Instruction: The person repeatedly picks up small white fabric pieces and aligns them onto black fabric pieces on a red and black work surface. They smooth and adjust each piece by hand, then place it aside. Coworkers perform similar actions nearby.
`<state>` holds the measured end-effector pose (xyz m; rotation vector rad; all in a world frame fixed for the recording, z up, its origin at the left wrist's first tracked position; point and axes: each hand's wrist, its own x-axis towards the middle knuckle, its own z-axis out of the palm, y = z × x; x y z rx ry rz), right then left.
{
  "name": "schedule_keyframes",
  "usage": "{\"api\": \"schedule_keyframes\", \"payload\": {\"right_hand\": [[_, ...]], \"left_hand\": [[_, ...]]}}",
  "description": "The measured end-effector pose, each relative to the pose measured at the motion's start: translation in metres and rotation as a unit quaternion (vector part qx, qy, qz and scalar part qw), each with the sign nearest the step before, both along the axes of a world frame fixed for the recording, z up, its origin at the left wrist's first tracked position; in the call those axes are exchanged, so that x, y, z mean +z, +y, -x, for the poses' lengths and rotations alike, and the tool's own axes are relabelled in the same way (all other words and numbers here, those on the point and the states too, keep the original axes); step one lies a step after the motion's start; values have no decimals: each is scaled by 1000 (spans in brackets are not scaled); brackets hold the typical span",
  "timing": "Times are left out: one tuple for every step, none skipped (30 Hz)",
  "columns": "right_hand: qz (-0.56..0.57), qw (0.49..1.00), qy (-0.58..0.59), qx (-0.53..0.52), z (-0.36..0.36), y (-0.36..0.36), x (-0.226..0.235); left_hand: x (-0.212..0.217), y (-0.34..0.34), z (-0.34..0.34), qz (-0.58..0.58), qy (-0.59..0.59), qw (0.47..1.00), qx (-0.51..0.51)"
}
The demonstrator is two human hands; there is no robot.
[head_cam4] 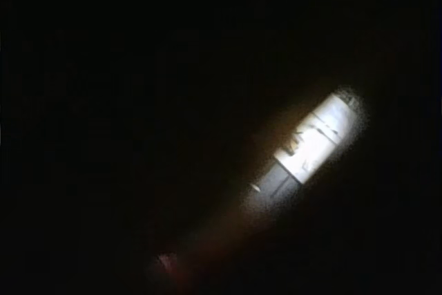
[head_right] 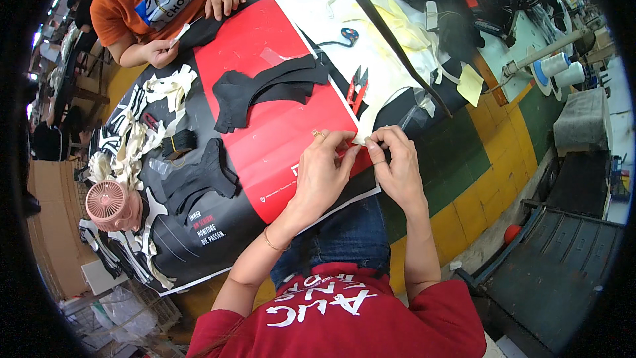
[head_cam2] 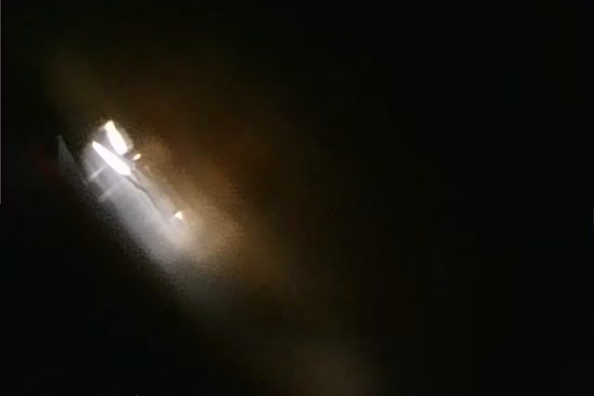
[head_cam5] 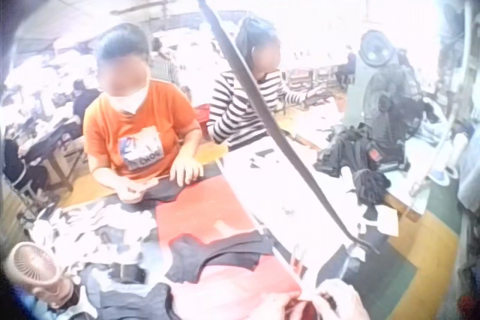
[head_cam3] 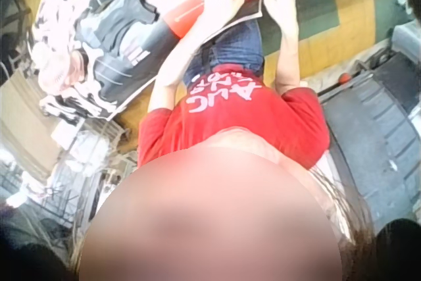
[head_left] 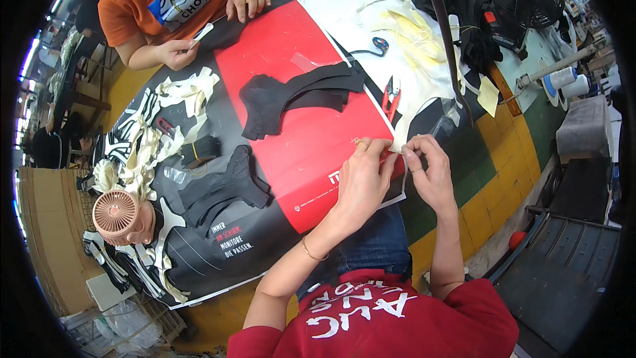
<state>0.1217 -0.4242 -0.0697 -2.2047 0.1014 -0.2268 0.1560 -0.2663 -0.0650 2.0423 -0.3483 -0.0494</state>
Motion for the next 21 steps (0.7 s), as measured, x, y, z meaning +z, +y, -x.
{"api": "schedule_keyframes", "payload": {"right_hand": [[3,1000,5,1,0,0,0],[4,1000,13,1,0,0,0],[16,1000,12,3,0,0,1],[27,1000,13,5,0,0,2],[35,999,19,3,0,0,4],[54,999,6,1,0,1,5],[70,998,-2,-6,1,2,7],[88,996,-18,-7,2,2,8],[124,992,-34,-5,2,3,9],[162,985,-58,2,3,2,10],[200,976,-83,8,4,2,10],[221,970,-97,22,4,2,10],[242,963,-111,34,5,2,10],[263,956,-124,47,6,2,9],[280,950,-133,45,6,3,7],[298,943,-142,43,6,5,6],[315,936,-151,42,6,6,4],[314,936,-155,38,5,7,3],[312,936,-158,35,5,8,2],[308,937,-163,31,4,9,1],[311,936,-163,29,4,9,0]], "left_hand": [[0,-2,0,-19,-3,1000,1],[0,-4,0,-38,-6,999,3],[0,-6,1,-53,-18,998,4],[-1,-7,1,-66,-10,998,3],[-1,-7,0,-74,-10,997,2],[-2,-8,0,-88,-5,996,2],[-2,-8,0,-77,-8,997,10],[-3,-8,-1,-72,-5,997,18],[-4,-8,-1,-65,-10,997,28],[-4,-7,-2,-55,1,998,29],[-5,-7,-3,-42,5,999,31],[-5,-7,-3,-27,6,999,30],[-5,-6,-4,-31,3,999,28],[-5,-6,-4,-34,-2,999,22],[-5,-6,-5,-40,-3,999,21],[-4,-7,-4,-39,-4,999,22],[-3,-7,-4,-42,-1,999,27],[-2,-8,-4,-46,2,998,32],[-1,-9,-4,-49,5,998,30],[0,-10,-4,-53,8,998,28],[1,-10,-4,-57,14,998,26]]}}
